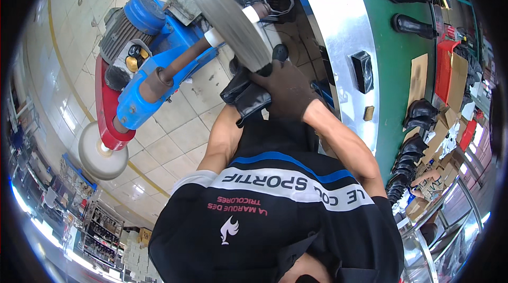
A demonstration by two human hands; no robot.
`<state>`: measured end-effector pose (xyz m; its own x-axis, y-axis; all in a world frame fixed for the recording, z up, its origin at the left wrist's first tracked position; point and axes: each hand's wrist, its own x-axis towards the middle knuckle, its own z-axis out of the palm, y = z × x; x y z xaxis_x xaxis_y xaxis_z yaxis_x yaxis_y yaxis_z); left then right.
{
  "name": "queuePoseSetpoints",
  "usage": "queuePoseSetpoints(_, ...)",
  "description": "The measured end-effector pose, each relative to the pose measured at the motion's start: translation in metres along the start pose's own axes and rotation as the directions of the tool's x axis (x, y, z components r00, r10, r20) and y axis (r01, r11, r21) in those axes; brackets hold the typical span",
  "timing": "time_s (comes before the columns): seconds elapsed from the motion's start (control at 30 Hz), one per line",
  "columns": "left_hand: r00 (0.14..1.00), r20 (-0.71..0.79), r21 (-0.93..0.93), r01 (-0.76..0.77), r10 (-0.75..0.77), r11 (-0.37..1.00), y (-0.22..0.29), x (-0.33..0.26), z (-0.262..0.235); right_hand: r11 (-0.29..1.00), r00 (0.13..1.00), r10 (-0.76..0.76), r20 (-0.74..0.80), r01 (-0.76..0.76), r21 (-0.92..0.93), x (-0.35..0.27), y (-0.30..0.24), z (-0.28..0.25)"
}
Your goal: Buffing and cleaning black leather boots using a rotating polishing machine and a sponge.
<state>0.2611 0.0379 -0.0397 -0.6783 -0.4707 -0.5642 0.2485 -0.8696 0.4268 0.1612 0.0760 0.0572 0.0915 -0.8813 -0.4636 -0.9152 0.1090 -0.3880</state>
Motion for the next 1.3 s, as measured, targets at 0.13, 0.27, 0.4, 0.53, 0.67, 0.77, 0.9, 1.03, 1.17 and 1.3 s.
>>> queuePoseSetpoints(0.13,0.965,0.236,-0.481,0.221,-0.118,0.849,0.005,-0.008,-0.01,0.967,0.988,0.117,-0.097,-0.091,0.239,-0.027,-0.009,-0.006)
queuePoseSetpoints(0.27,0.959,-0.034,0.551,-0.217,0.281,0.806,-0.034,0.013,-0.071,0.591,0.909,0.372,-0.19,-0.073,0.803,-0.078,-0.008,0.007)
queuePoseSetpoints(0.4,0.946,-0.281,-0.023,-0.173,0.159,0.985,-0.04,0.032,-0.1,-0.235,0.839,0.441,0.318,-0.234,0.944,-0.07,0.015,0.042)
queuePoseSetpoints(0.53,0.93,0.283,-0.493,-0.069,0.235,0.867,-0.01,0.019,-0.145,-0.767,0.775,0.321,0.544,-0.124,0.629,-0.028,0.018,0.061)
queuePoseSetpoints(0.67,0.683,-0.624,0.1,-0.413,0.381,0.905,0.03,-0.027,-0.081,-0.838,0.808,0.143,0.571,-0.208,0.504,-0.016,0.027,0.073)
queuePoseSetpoints(0.77,0.51,-0.637,0.448,-0.365,0.578,0.816,0.061,-0.042,-0.031,-0.835,0.845,0.074,0.53,-0.239,0.497,-0.031,0.025,0.08)
queuePoseSetpoints(0.9,0.535,-0.287,0.866,-0.21,0.795,0.454,0.079,-0.04,0.011,-0.829,0.871,0.021,0.491,-0.259,0.496,-0.05,0.016,0.095)
queuePoseSetpoints(1.03,0.604,0.158,0.923,-0.371,0.781,0.1,0.085,-0.033,0.071,0.504,0.92,0.364,-0.144,-0.064,0.861,-0.055,0.0,0.096)
queuePoseSetpoints(1.17,0.378,0.773,0.622,-0.611,0.51,-0.49,0.082,-0.024,0.101,0.46,0.922,0.299,-0.246,0.086,0.883,-0.027,0.01,0.102)
queuePoseSetpoints(1.3,0.342,0.938,0.341,-0.877,0.058,-0.34,0.057,-0.047,0.106,-0.479,0.913,0.281,0.297,-0.135,0.868,-0.04,0.005,0.032)
